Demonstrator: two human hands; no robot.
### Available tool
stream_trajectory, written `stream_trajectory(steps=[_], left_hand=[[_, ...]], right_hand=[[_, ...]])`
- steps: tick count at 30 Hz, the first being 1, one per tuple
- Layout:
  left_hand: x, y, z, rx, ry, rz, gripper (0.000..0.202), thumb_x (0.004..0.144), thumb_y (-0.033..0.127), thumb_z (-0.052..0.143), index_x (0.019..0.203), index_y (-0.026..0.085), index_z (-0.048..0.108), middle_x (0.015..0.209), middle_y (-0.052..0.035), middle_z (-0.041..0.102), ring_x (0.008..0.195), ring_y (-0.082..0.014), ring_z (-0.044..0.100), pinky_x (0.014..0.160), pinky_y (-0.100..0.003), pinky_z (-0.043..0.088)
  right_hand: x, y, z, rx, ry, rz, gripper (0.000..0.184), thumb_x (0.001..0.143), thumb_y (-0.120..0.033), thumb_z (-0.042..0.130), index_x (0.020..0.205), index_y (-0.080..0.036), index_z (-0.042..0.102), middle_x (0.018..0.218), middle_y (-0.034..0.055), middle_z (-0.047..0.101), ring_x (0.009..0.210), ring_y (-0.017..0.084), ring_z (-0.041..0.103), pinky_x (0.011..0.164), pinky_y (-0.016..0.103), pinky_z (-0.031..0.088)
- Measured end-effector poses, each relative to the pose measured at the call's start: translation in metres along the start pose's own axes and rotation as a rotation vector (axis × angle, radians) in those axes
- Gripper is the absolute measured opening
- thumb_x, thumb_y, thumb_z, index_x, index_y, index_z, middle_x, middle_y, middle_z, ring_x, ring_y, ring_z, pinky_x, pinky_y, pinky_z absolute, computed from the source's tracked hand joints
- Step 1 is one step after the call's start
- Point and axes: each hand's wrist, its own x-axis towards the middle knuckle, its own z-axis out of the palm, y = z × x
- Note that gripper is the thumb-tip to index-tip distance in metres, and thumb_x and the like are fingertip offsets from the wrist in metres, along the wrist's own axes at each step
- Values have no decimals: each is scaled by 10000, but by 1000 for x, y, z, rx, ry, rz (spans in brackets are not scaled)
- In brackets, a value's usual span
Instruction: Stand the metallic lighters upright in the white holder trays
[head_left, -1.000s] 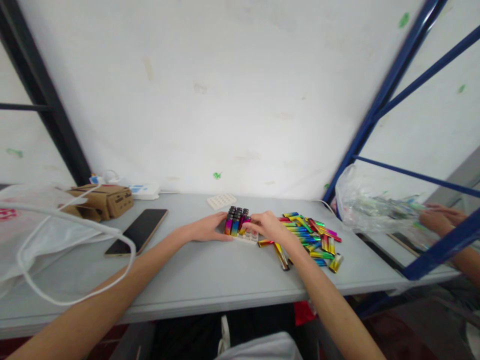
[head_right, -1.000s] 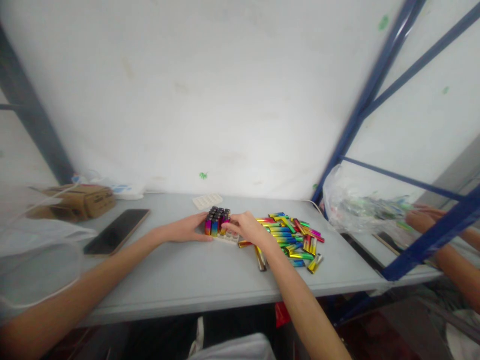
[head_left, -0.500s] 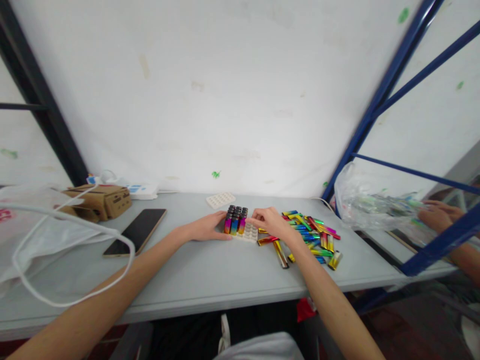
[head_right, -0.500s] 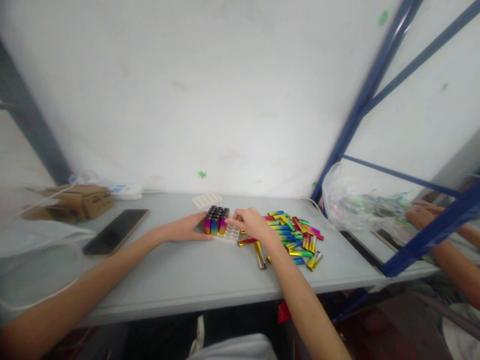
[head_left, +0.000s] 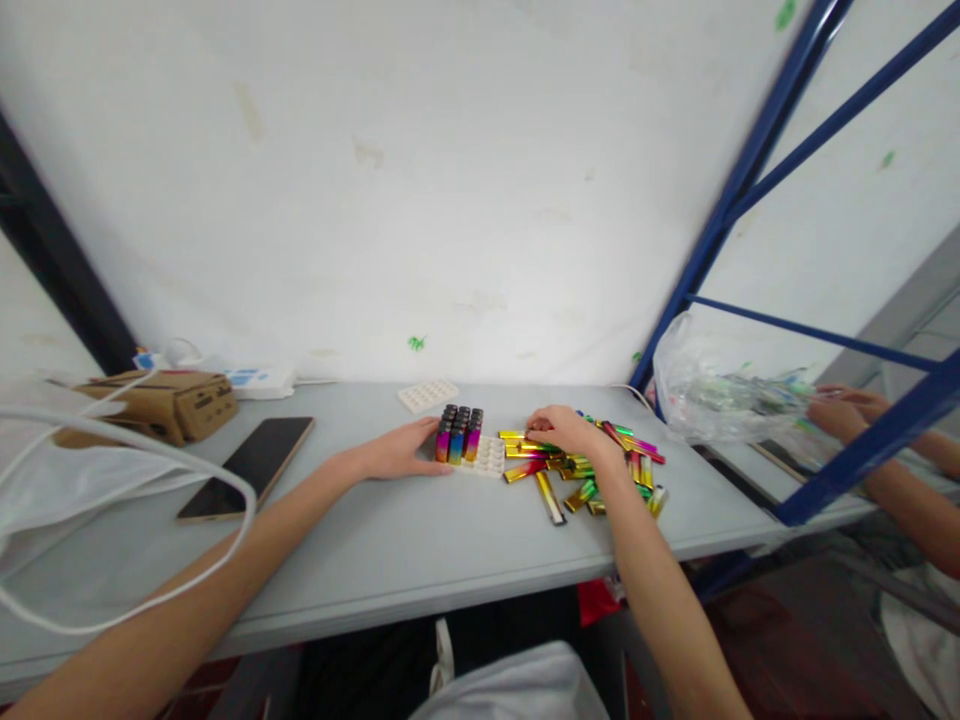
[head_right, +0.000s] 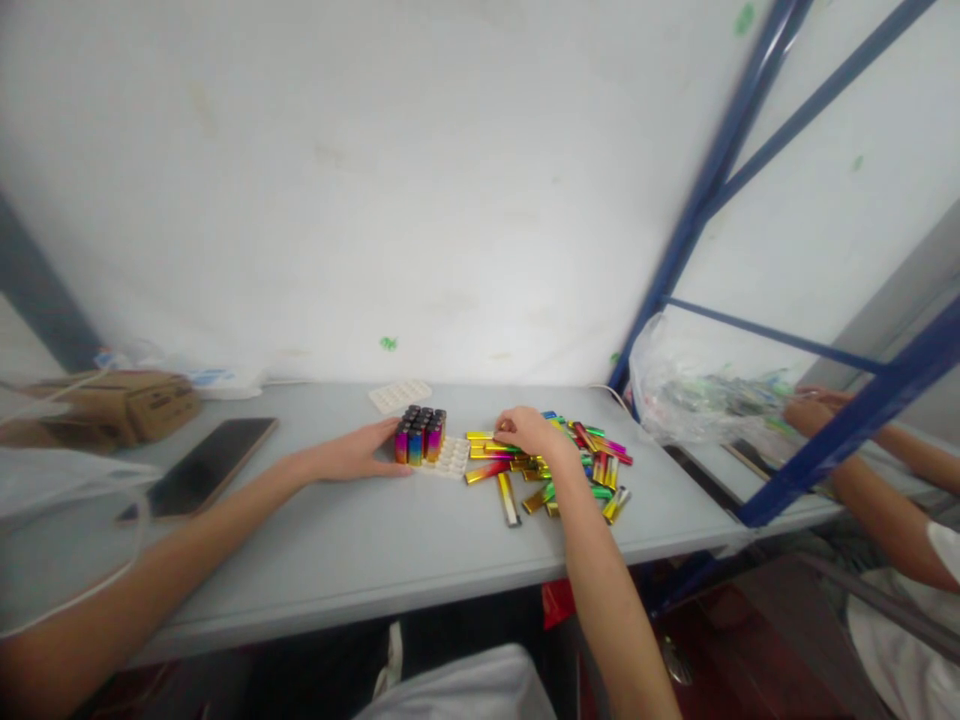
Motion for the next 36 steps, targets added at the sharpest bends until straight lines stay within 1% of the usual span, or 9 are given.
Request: stream_trajectory(steps=[5, 11, 16, 21, 23, 26, 29, 32, 36], left_hand=[[0, 1, 0, 7, -7, -6, 875, 858, 639, 777, 1525, 137, 516, 1597, -170, 554, 1438, -397, 551, 1273, -483, 378], [1, -2, 1, 32, -4, 10, 851, 881, 637, 763, 1527, 147, 505, 1589, -170, 560, 1441, -376, 552, 1268, -476, 387], [1, -3, 2, 33, 15, 28, 850, 875, 637, 765, 1500, 112, 525, 1554, -173, 590, 1423, -385, 564, 1249, -454, 413], [1, -2, 1, 23, 7, 33, 835, 876, 632, 761, 1518, 161, 511, 1566, -153, 584, 1435, -374, 557, 1256, -478, 403], [1, -1, 1, 22, 1, 30, 853, 876, 624, 760, 1531, 143, 499, 1576, -168, 571, 1440, -382, 550, 1262, -473, 393], [1, -1, 1, 17, -1, 15, 854, 871, 623, 762, 1524, 130, 514, 1561, -176, 581, 1424, -389, 563, 1256, -454, 400], [1, 1, 1, 12, 2, 17, 844, 872, 646, 753, 1511, 144, 527, 1551, -164, 593, 1412, -378, 574, 1251, -448, 405], [0, 2, 0, 15, 0, 36, 832, 889, 659, 733, 1512, 155, 513, 1559, -155, 588, 1418, -361, 565, 1256, -459, 393], [-1, 4, -1, 9, -5, 30, 828, 889, 647, 744, 1516, 161, 507, 1573, -163, 576, 1435, -362, 548, 1264, -474, 379]], right_hand=[[5, 9, 1, -53, 111, -31, 239, 936, -202, 729, 1156, -153, 810, 1138, 126, 816, 1007, 245, 752, 929, 306, 538], [21, 15, 20, -150, 78, -136, 97, 904, -188, 764, 968, -185, 837, 1014, 109, 801, 1060, 271, 705, 1008, 365, 513], [24, 14, 21, 37, 271, -146, 112, 908, -279, 783, 960, -180, 790, 1079, 133, 743, 1106, 265, 671, 1050, 429, 510], [31, -5, 26, 651, 546, -79, 399, 859, -603, 767, 950, -222, 691, 1109, 102, 739, 1044, 249, 700, 918, 413, 588], [32, -18, 30, 936, 549, -42, 496, 823, -704, 750, 947, -243, 615, 999, 61, 751, 930, 223, 723, 861, 397, 604], [29, -38, 33, 1215, 453, -52, 547, 800, -727, 762, 1004, -276, 530, 774, -34, 685, 682, 164, 673, 699, 325, 595], [23, -54, 34, 1292, 367, -64, 533, 815, -710, 760, 1017, -293, 497, 634, -112, 499, 474, 92, 446, 477, 198, 416], [19, -62, 35, 1247, 324, -2, 497, 850, -713, 704, 944, -277, 484, 605, -126, 348, 440, 68, 222, 414, 175, 174], [21, -63, 42, 998, 382, 39, 460, 873, -647, 609, 725, -248, 436, 584, -86, 319, 492, 94, 246, 450, 230, 192]])
